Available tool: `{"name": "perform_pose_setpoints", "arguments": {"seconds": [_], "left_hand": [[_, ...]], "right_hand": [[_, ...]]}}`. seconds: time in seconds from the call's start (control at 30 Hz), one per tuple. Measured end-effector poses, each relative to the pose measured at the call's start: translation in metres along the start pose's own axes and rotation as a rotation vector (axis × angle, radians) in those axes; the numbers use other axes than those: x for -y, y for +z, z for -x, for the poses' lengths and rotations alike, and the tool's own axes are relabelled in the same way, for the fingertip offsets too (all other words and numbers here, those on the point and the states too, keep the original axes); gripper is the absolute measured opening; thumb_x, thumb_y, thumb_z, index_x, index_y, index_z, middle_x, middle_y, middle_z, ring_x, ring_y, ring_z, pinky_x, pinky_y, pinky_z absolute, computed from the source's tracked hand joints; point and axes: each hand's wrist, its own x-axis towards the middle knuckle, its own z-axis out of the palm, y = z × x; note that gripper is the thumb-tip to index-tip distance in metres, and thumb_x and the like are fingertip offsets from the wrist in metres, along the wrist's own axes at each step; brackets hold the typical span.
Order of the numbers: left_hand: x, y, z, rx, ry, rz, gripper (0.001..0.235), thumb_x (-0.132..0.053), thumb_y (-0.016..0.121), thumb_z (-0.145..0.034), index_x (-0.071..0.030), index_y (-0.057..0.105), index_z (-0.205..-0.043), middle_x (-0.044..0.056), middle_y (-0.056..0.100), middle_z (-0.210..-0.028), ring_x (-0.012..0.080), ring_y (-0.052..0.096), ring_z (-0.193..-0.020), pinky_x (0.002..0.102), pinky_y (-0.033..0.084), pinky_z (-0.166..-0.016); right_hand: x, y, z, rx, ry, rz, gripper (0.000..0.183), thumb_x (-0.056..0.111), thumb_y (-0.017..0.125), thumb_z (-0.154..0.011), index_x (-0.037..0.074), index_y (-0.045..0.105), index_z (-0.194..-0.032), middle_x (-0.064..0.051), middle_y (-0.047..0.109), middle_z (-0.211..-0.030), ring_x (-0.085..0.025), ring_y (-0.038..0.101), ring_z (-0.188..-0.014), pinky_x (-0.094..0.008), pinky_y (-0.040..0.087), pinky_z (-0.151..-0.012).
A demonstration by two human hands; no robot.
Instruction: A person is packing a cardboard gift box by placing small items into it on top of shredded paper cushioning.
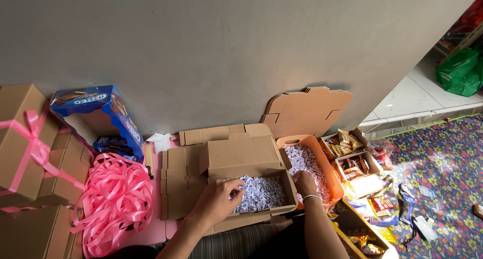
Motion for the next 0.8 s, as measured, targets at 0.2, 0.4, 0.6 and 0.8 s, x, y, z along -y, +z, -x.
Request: {"name": "perform_pose_setpoints", "arguments": {"seconds": [0.2, 0.4, 0.6, 0.8], "left_hand": [[-0.003, -0.004, 0.002, 0.002, 0.007, 0.015, 0.021, -0.01, 0.071, -0.087, -0.003, 0.076, -0.107, 0.011, 0.08, -0.085, 0.0142, 0.069, -0.05, 0.025, 0.057, -0.042], [-0.002, -0.002, 0.001, 0.007, 0.016, 0.01, 0.019, -0.011, 0.07, -0.088, -0.004, 0.076, -0.105, 0.011, 0.081, -0.083, 0.0142, 0.068, -0.045, 0.026, 0.055, -0.037], [-0.004, -0.004, 0.002, 0.004, 0.006, 0.012, 0.021, -0.013, 0.071, -0.088, -0.004, 0.075, -0.107, 0.008, 0.08, -0.079, 0.0141, 0.067, -0.047, 0.028, 0.055, -0.04], [-0.004, -0.005, 0.0, -0.003, 0.028, 0.002, 0.02, -0.009, 0.072, -0.087, -0.002, 0.076, -0.105, 0.01, 0.08, -0.08, 0.0136, 0.068, -0.046, 0.025, 0.055, -0.037]], "right_hand": [[0.002, -0.005, 0.003, -0.004, 0.024, -0.025, 0.011, 0.009, 0.072, -0.075, 0.009, 0.083, -0.077, -0.012, 0.077, -0.074, -0.025, 0.072, -0.065, -0.036, 0.06, -0.066], [0.012, -0.013, 0.011, -0.047, 0.012, -0.007, 0.02, 0.017, 0.08, -0.08, 0.009, 0.082, -0.098, -0.016, 0.079, -0.093, -0.028, 0.077, -0.082, -0.039, 0.064, -0.08], [0.001, -0.002, 0.003, 0.049, 0.027, -0.031, 0.022, 0.006, 0.071, -0.077, 0.015, 0.085, -0.092, -0.01, 0.08, -0.087, -0.023, 0.075, -0.078, -0.036, 0.062, -0.076], [0.005, -0.005, 0.004, -0.074, 0.009, 0.002, 0.015, 0.006, 0.066, -0.08, 0.005, 0.081, -0.08, -0.016, 0.076, -0.078, -0.028, 0.072, -0.067, -0.039, 0.062, -0.066]]}}
